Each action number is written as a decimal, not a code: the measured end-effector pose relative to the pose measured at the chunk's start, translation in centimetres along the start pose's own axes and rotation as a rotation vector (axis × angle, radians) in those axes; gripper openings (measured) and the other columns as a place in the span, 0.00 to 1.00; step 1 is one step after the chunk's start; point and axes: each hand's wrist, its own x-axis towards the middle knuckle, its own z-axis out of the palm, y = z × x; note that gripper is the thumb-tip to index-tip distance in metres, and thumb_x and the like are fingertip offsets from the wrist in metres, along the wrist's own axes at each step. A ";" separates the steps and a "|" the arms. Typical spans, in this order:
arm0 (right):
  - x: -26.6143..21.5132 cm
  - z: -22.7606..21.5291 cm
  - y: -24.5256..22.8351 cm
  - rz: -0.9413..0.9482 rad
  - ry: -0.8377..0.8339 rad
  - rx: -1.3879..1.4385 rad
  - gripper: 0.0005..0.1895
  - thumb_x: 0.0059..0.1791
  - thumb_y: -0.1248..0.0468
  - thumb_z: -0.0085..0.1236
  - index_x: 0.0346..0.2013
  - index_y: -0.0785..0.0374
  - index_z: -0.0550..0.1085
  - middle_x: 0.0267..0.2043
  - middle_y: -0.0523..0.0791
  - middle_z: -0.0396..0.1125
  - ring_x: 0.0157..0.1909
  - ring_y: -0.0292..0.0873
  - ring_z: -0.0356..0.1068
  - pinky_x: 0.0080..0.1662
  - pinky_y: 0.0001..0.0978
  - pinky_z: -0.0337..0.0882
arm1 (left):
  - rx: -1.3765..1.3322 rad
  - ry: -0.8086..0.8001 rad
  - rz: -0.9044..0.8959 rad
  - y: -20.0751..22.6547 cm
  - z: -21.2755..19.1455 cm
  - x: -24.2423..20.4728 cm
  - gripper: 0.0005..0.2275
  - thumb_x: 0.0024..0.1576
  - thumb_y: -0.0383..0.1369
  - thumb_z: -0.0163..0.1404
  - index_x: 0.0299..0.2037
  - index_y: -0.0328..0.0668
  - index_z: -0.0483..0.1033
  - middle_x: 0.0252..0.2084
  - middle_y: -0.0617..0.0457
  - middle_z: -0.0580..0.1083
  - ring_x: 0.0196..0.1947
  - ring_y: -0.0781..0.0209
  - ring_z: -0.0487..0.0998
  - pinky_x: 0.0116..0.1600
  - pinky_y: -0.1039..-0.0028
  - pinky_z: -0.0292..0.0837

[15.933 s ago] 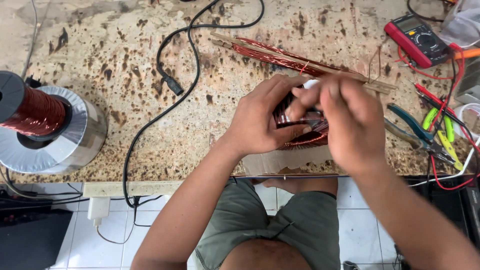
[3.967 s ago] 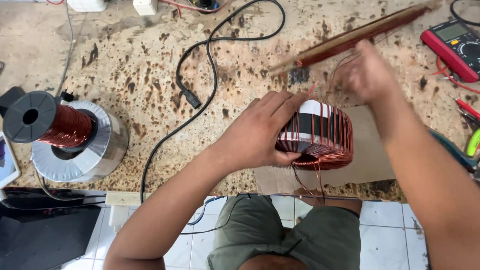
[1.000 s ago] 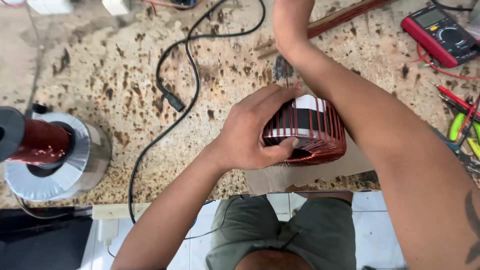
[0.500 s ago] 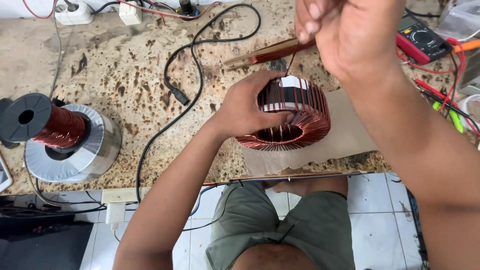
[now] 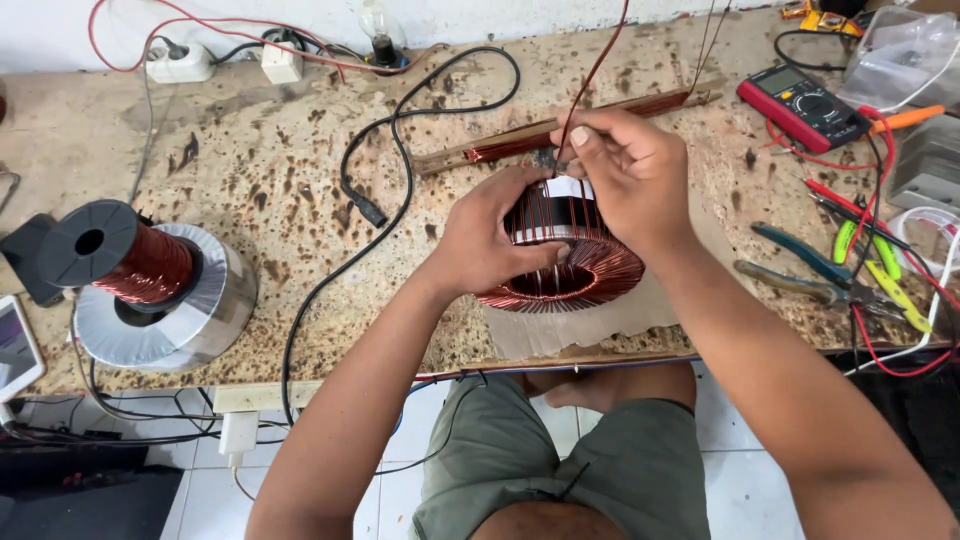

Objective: The person winds copper wire around a toroidal core, carefully arranging the coils by hand. They pull the wire from a spool, wrap it around the core, and adjust the tension to ensure neat winding.

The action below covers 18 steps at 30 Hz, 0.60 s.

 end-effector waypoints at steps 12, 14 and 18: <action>3.2 -0.3 -2.7 -0.295 0.038 -0.200 0.05 0.59 0.83 0.51 0.45 0.78 0.74 0.41 0.57 0.74 0.39 0.47 0.76 0.42 0.30 0.80 | 0.271 0.005 -0.026 -1.2 0.6 0.3 0.33 0.48 0.51 0.61 0.61 0.42 0.70 0.58 0.44 0.76 0.54 0.47 0.79 0.56 0.58 0.73; 3.3 -0.4 -2.5 -0.303 0.046 -0.215 0.05 0.59 0.84 0.51 0.45 0.78 0.74 0.41 0.57 0.74 0.39 0.46 0.77 0.40 0.30 0.80 | 0.276 -0.001 -0.034 -1.2 0.7 0.2 0.34 0.48 0.52 0.60 0.62 0.42 0.69 0.59 0.44 0.76 0.55 0.46 0.79 0.56 0.56 0.74; 3.3 -0.1 -2.7 -0.170 0.132 -0.183 0.07 0.55 0.84 0.51 0.39 0.75 0.74 0.35 0.53 0.73 0.28 0.38 0.66 0.29 0.25 0.70 | 0.268 -0.003 -0.036 -1.2 0.6 0.2 0.34 0.48 0.51 0.60 0.62 0.44 0.69 0.59 0.44 0.75 0.55 0.46 0.78 0.56 0.56 0.73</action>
